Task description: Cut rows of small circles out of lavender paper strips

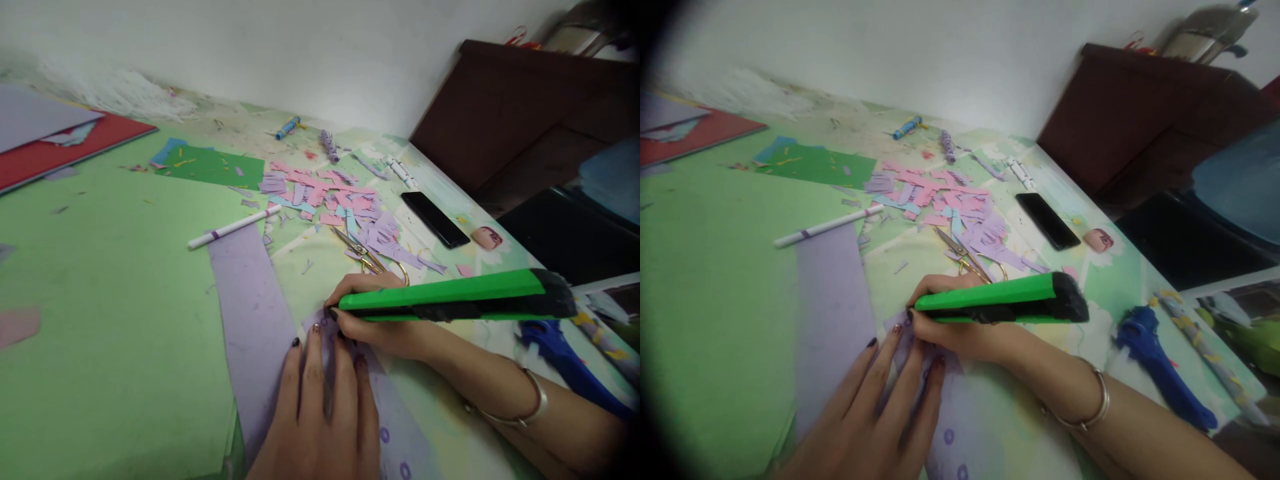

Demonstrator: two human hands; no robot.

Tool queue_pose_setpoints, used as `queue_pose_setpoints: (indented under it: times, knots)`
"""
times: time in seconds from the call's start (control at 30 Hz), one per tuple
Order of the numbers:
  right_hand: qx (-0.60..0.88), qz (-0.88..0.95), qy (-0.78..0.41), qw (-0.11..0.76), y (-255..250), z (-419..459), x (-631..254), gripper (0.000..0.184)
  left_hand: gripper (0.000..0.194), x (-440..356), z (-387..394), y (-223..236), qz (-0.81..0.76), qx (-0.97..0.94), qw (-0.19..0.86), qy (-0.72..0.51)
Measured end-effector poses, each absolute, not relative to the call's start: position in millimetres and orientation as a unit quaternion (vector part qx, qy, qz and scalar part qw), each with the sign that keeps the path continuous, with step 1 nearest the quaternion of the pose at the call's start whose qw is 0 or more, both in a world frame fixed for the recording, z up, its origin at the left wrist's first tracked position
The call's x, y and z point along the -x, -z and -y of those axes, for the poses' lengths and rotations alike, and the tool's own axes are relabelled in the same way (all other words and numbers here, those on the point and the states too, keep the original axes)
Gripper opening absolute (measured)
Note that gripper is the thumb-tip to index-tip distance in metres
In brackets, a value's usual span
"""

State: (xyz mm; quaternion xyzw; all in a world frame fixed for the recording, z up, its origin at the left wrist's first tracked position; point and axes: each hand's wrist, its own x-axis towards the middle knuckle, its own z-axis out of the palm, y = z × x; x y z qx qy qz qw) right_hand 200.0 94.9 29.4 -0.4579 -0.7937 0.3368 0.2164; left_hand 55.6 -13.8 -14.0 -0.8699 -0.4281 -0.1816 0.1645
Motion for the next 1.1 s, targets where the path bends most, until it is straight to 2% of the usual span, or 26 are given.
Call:
queue_pose_setpoints:
  times: [0.2, 0.5, 0.8, 1.1]
  knots:
    - [0.435, 0.810, -0.312, 0.239, -21, -95, -202, 0.010, 0.035, -55, 14, 15, 0.428, 0.868, 0.165, 0.188]
    - [0.462, 0.797, -0.326, 0.210, -29, -94, -200, 0.010, 0.033, -56, 13, 14, 0.423, 0.872, 0.170, 0.178]
    - [0.437, 0.814, -0.296, 0.244, -19, -94, -201, 0.007, 0.037, -56, 14, 19, 0.428, 0.867, 0.158, 0.200]
    - [0.446, 0.806, -0.313, 0.231, -24, -94, -201, 0.009, 0.036, -55, 15, 19, 0.426, 0.869, 0.164, 0.194]
